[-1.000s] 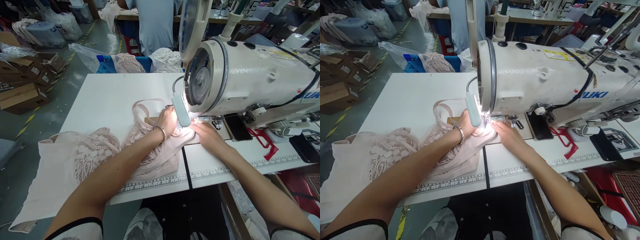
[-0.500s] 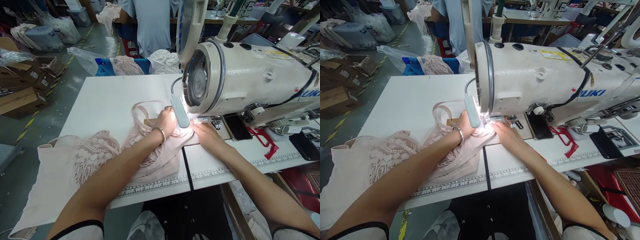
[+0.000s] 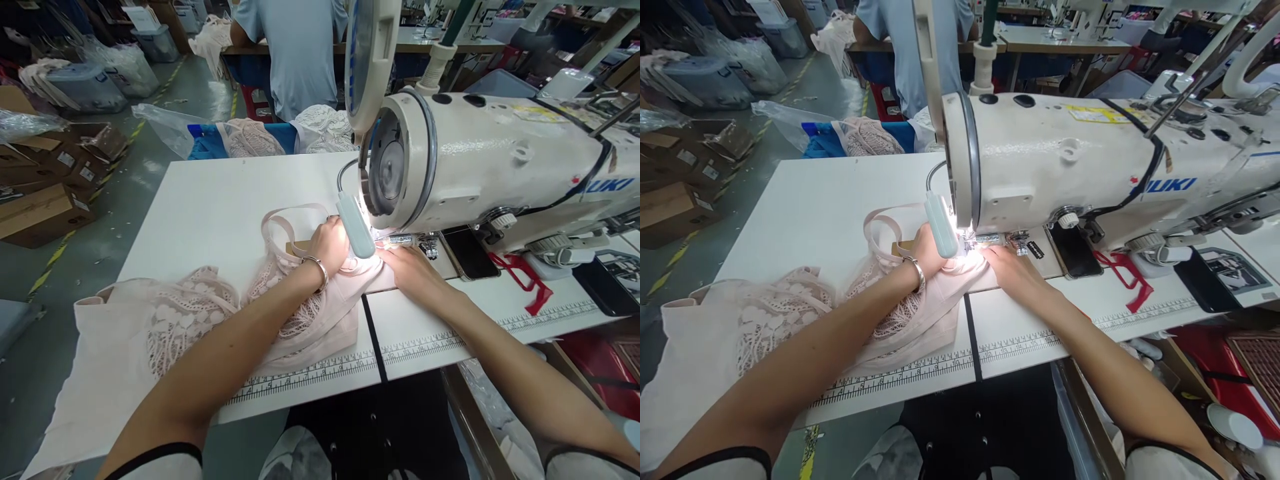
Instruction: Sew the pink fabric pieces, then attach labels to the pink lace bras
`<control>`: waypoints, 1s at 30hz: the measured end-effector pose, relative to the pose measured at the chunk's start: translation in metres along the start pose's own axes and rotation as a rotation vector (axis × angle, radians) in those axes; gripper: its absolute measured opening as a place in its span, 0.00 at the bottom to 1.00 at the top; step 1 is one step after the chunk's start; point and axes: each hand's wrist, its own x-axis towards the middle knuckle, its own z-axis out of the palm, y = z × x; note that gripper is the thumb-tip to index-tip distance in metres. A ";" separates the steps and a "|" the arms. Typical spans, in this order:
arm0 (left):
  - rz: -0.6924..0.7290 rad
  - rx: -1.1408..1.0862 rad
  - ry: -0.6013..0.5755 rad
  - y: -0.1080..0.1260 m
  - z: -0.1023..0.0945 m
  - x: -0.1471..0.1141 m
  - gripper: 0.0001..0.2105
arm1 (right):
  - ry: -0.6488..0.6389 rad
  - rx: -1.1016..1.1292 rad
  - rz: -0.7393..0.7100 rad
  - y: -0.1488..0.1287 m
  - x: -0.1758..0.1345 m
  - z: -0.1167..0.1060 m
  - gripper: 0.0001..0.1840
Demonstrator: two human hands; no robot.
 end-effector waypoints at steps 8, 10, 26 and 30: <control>0.390 0.313 -0.061 0.040 -0.025 -0.050 0.13 | 0.024 0.019 -0.011 -0.005 -0.003 -0.001 0.25; 0.499 0.389 -0.065 0.049 -0.019 -0.070 0.13 | 0.073 -0.046 -0.043 -0.005 -0.003 0.000 0.23; 0.604 0.439 -0.063 0.017 -0.015 -0.058 0.09 | 0.383 -0.042 -0.359 -0.009 -0.013 0.006 0.14; 0.604 0.383 -0.038 0.012 -0.004 -0.055 0.10 | 0.402 -0.062 -0.378 -0.007 -0.014 0.007 0.13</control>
